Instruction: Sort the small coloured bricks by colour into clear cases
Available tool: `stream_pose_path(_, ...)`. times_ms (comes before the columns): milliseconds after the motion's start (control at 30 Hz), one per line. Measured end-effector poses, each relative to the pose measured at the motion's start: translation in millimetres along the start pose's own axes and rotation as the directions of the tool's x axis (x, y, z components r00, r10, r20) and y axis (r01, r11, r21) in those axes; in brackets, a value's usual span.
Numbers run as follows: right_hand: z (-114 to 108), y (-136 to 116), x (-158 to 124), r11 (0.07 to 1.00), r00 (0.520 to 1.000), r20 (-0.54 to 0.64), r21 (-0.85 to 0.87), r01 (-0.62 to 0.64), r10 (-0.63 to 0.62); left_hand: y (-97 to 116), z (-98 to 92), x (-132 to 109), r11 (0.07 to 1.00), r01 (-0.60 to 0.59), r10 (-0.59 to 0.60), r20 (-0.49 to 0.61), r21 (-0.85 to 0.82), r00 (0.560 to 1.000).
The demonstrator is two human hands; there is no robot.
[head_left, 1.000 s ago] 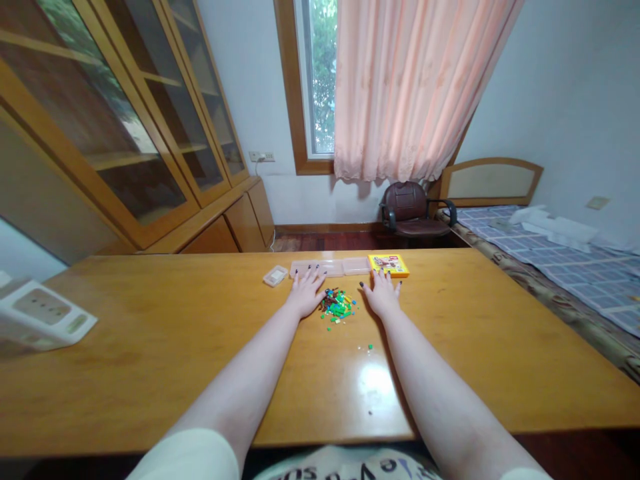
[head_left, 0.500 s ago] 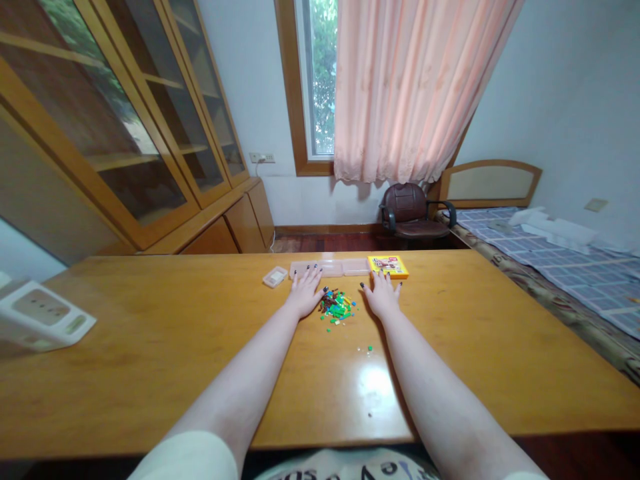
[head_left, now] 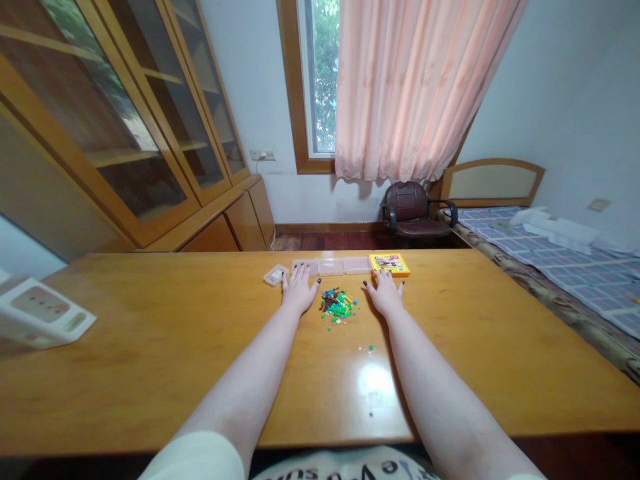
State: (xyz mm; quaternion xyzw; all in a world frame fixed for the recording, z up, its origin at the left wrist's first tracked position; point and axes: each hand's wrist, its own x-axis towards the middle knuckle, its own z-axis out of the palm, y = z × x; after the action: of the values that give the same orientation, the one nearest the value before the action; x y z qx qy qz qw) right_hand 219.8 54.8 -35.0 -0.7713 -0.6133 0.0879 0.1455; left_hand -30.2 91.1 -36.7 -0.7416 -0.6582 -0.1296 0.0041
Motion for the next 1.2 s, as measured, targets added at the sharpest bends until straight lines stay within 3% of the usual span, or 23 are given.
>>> stream_pose_path(133, 2, 2, 1, 1.0, 1.0, -0.002, 0.009, 0.01, -0.01, 0, -3.0, -4, 1.0, 0.007, -0.005, -0.061, 0.023, 0.998)
stream_pose_path(267, 4, 1, 1, 1.0, 1.0, -0.015, 0.026, 0.008, -0.007, -9, -10.6, -12, 0.976, 0.21, -0.19, -0.243, 0.059, 0.951)
stream_pose_path(333, 5, 1, 2, 1.0, 1.0, -0.023, 0.025, 0.008, -0.007, -17, -13.1, -14, 0.954, 0.29, -0.267, -0.243, 0.068, 0.933)
stream_pose_path(400, 6, 1, 2, 1.0, 0.999, -0.033, 0.027, 0.004, -0.003, -28, -14.2, -12, 0.945, 0.315, -0.299, -0.161, 0.084, 0.941)
stream_pose_path(533, 10, 4, 4, 0.998, 0.999, -0.05, 0.053, 0.014, -0.012, -56, -15.8, -3, 0.966, 0.241, -0.248, 0.072, 0.093, 0.966)
stream_pose_path(633, 13, 6, 6, 0.998, 0.998, -0.066, 0.063, 0.029, -0.025, -78, -17.3, 2, 0.989, 0.142, -0.146, 0.149, 0.036, 0.978)
stream_pose_path(767, 12, 8, 7, 0.995, 0.997, -0.07, 0.1, 0.028, -0.021, -92, -15.5, 4, 0.993, 0.084, -0.074, 0.115, -0.079, 0.991)
stream_pose_path(1067, 10, 9, 7, 0.988, 0.998, -0.062, 0.15, 0.022, -0.013, -86, -11.2, 8, 0.992, 0.081, -0.075, 0.061, -0.1, 0.995)
stream_pose_path(1133, 11, 9, 7, 0.987, 0.997, -0.07, 0.16, 0.024, -0.013, -80, -16.6, 7, 0.991, 0.085, -0.085, -0.003, -0.105, 0.996)
stream_pose_path(1200, 12, 8, 8, 0.984, 0.996, -0.084, 0.179, 0.027, -0.012, -68, -23.6, 4, 0.991, 0.011, -0.023, -0.09, -0.135, 0.996)
